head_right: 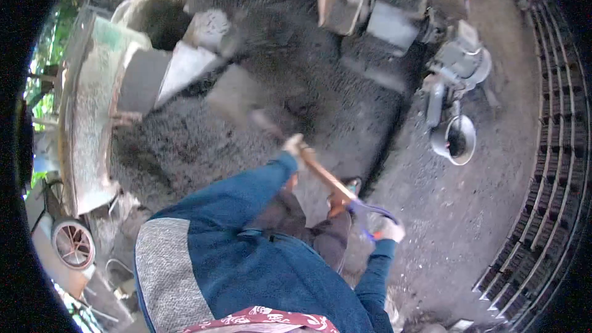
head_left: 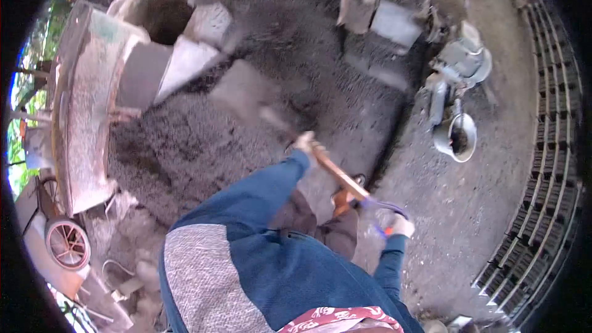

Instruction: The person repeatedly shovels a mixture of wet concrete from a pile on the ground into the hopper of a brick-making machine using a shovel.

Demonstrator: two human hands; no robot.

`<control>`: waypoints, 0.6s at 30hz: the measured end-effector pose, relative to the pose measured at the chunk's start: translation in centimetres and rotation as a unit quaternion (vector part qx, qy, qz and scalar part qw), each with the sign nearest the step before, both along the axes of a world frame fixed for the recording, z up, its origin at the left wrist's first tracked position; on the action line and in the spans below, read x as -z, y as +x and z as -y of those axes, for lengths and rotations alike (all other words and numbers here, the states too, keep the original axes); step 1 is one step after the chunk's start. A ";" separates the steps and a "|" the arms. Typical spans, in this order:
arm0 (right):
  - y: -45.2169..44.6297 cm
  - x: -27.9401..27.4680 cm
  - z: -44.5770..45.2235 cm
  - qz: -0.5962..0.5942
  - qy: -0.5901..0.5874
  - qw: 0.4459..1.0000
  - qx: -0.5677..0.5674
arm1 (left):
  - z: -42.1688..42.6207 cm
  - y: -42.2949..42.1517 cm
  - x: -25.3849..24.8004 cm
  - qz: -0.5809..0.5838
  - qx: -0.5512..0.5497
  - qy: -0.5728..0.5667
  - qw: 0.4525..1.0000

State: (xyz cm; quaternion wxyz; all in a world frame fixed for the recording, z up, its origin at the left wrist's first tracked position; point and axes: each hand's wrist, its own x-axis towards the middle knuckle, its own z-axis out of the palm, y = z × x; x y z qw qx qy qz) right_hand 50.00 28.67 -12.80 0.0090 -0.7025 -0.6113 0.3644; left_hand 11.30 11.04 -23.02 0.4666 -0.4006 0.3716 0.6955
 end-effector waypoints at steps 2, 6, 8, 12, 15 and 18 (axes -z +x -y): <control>10.0 2.4 -3.7 -0.113 0.080 0.977 0.161 | -7.3 4.7 -4.1 0.113 0.012 -0.030 0.993; 14.6 -12.2 -8.9 0.025 0.216 0.974 0.063 | -16.7 12.3 -6.2 0.214 0.035 0.085 0.972; 11.2 -18.7 -10.4 -0.045 0.245 0.959 0.132 | -19.0 13.5 -6.0 0.278 -0.001 0.136 0.951; 1.1 -14.7 -14.4 -0.106 0.178 0.978 0.040 | -16.8 5.4 0.9 0.316 -0.118 0.220 0.915; -18.0 -0.4 -9.0 -0.144 0.038 0.989 0.012 | -3.7 -8.5 13.3 0.159 -0.139 0.134 0.968; -31.3 11.1 2.0 -0.220 -0.120 0.962 0.106 | 10.8 -19.9 19.0 0.060 -0.167 -0.012 0.984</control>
